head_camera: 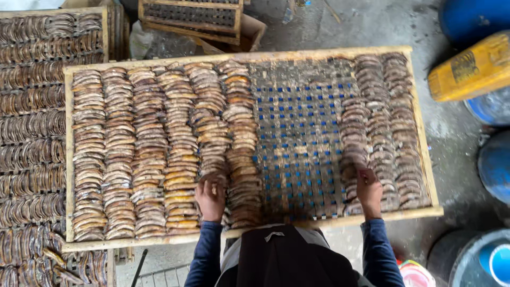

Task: The person arranges dried banana slices into neat rows on a woven bamboo drying tray, gathering scattered pieces by hand and stacking curved slices together. They then carry a handful of dried slices to a plastic bag on a motorcycle seat, place them inside, and return to spread and arrange slices on another tray.

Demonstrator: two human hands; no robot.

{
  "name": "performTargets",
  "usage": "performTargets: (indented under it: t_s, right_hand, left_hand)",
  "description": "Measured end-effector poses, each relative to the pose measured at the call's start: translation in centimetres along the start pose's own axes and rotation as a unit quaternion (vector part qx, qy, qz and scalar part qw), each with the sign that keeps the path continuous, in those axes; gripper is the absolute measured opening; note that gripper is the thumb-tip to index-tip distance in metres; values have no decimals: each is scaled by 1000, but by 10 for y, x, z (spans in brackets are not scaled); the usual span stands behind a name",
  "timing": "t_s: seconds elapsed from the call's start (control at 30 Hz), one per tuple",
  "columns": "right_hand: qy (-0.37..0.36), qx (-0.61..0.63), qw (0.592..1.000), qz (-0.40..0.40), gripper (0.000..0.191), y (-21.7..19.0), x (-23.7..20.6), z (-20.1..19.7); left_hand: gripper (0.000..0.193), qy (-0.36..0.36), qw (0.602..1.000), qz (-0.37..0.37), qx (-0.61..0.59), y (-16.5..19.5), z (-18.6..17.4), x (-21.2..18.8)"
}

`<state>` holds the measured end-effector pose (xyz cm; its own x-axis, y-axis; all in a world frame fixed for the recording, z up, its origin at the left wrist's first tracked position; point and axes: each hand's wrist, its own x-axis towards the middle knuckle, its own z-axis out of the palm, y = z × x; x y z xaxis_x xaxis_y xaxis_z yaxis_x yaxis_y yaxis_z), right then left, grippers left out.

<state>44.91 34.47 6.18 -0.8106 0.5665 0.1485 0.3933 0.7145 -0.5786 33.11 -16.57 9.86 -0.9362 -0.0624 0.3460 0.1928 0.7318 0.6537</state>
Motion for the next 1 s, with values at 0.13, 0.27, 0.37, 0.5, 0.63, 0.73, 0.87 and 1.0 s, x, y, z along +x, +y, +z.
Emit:
performTargets:
  t_s: [0.13,0.27,0.37,0.5,0.63,0.73,0.87,1.0]
  right_hand:
    - [2,16,1000,12,22,-15,-84,-12]
    - [46,-21,997,-64,20,-35,-141,-14]
    - [68,4,993,-99,20,-39,-169,-24]
    - [99,68,993,8,21,-26,-190,-42]
    - [34,100,992,74,18,-15,-197,-53]
    - [-40,-1,999,-5,27,-19,-205,-48]
    - [-8,-117,990,-81,33,-18,-221,-31]
    - [-32,-59,995,-78,33,16,-219,-29]
  left_hand:
    - [20,-39,997,51,48,0,-13,-58]
    - [29,-105,988,115,18,6,-26,-89]
    - [34,-130,979,154,-19,18,-41,-113]
    - [28,-169,972,149,-66,27,-66,-156]
    - [27,-165,970,178,-24,17,-82,-176]
    - [28,-145,977,158,-7,12,-87,-181]
    - [32,-135,984,117,-7,24,-92,-194]
    - [31,-130,984,121,-5,48,-84,-215]
